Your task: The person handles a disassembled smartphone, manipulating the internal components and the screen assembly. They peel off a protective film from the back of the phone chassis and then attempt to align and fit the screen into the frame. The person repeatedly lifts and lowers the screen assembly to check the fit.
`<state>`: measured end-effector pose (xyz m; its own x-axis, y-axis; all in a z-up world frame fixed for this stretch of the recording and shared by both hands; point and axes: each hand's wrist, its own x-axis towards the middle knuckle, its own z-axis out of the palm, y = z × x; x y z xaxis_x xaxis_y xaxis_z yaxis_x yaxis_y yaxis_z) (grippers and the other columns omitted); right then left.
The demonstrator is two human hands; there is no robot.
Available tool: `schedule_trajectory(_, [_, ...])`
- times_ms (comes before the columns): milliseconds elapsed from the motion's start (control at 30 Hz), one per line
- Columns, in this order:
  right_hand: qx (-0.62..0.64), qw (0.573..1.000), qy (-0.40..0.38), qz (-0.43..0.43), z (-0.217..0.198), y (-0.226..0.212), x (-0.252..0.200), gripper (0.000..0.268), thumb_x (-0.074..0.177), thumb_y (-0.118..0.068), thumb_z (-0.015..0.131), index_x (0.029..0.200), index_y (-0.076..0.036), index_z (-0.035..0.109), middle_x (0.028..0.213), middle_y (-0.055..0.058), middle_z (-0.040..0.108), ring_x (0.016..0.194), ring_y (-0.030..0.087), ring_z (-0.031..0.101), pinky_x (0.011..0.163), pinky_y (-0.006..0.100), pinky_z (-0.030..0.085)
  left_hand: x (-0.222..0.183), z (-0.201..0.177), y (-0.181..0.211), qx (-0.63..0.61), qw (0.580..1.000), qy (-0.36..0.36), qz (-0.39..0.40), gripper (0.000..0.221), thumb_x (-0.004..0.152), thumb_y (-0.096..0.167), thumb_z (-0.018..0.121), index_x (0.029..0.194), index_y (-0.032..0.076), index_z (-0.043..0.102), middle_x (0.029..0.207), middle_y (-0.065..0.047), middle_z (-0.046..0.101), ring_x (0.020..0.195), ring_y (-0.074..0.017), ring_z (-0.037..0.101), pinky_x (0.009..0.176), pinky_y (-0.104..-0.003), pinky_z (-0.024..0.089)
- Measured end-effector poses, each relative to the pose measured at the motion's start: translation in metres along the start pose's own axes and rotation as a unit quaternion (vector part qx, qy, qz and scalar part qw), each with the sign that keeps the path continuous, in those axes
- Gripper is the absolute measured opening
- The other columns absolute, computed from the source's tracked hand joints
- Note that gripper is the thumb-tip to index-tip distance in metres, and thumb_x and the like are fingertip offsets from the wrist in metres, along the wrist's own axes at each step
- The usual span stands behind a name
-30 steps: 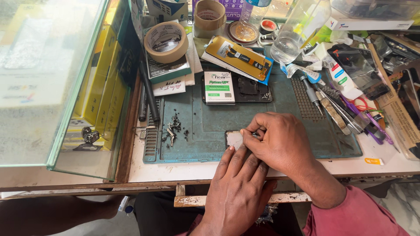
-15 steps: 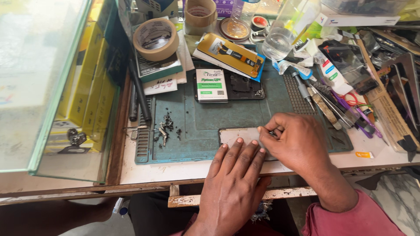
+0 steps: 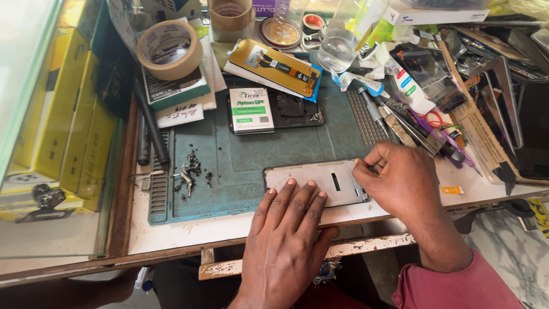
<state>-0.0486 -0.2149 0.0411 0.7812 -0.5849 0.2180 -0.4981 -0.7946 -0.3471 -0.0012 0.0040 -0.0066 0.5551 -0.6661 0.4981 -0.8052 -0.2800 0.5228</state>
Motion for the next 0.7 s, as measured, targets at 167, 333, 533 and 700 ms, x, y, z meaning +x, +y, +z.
schedule_trajectory(167, [-0.014,1.000,-0.010,0.007,0.002,0.003,0.000,0.025,0.079,-0.024,0.081,0.069,-0.003,0.071,0.061,0.011,0.072,0.053,0.023,0.071,0.058,0.036,0.055,0.000,0.001,0.000,-0.006,1.000,-0.012,-0.008,0.054,0.089,0.037,0.074,0.133,0.007,0.065,0.142,-0.013,0.059,0.140,-0.0342,0.047,0.116,-0.053,0.032])
schedule_trajectory(333, [-0.028,0.999,-0.007,0.029,0.005,0.007,-0.002,0.021,0.079,-0.022,0.081,0.070,-0.005,0.071,0.060,0.011,0.072,0.052,0.020,0.069,0.058,0.034,0.054,0.000,0.002,0.000,-0.005,1.000,-0.015,-0.012,0.054,0.090,0.038,0.072,0.134,0.007,0.064,0.143,-0.013,0.059,0.140,-0.0344,0.046,0.116,-0.053,0.032])
schedule_trajectory(533, [0.160,0.985,0.002,0.058,-0.010,0.047,-0.002,0.015,0.091,-0.015,0.076,0.085,-0.002,0.071,0.067,0.006,0.070,0.055,0.007,0.055,0.050,0.026,0.042,-0.001,0.005,-0.001,-0.006,0.999,-0.030,-0.019,0.053,0.091,0.039,0.071,0.134,0.008,0.065,0.143,-0.013,0.059,0.140,-0.0349,0.046,0.115,-0.054,0.031])
schedule_trajectory(700, [0.173,0.985,-0.003,0.026,-0.015,0.060,-0.003,0.014,0.094,-0.015,0.073,0.100,-0.003,0.075,0.075,0.004,0.075,0.059,0.002,0.058,0.052,0.022,0.044,0.000,0.011,-0.002,0.014,0.999,-0.027,-0.013,0.053,0.091,0.039,0.071,0.135,0.009,0.064,0.145,-0.011,0.058,0.142,-0.0330,0.045,0.116,-0.053,0.030])
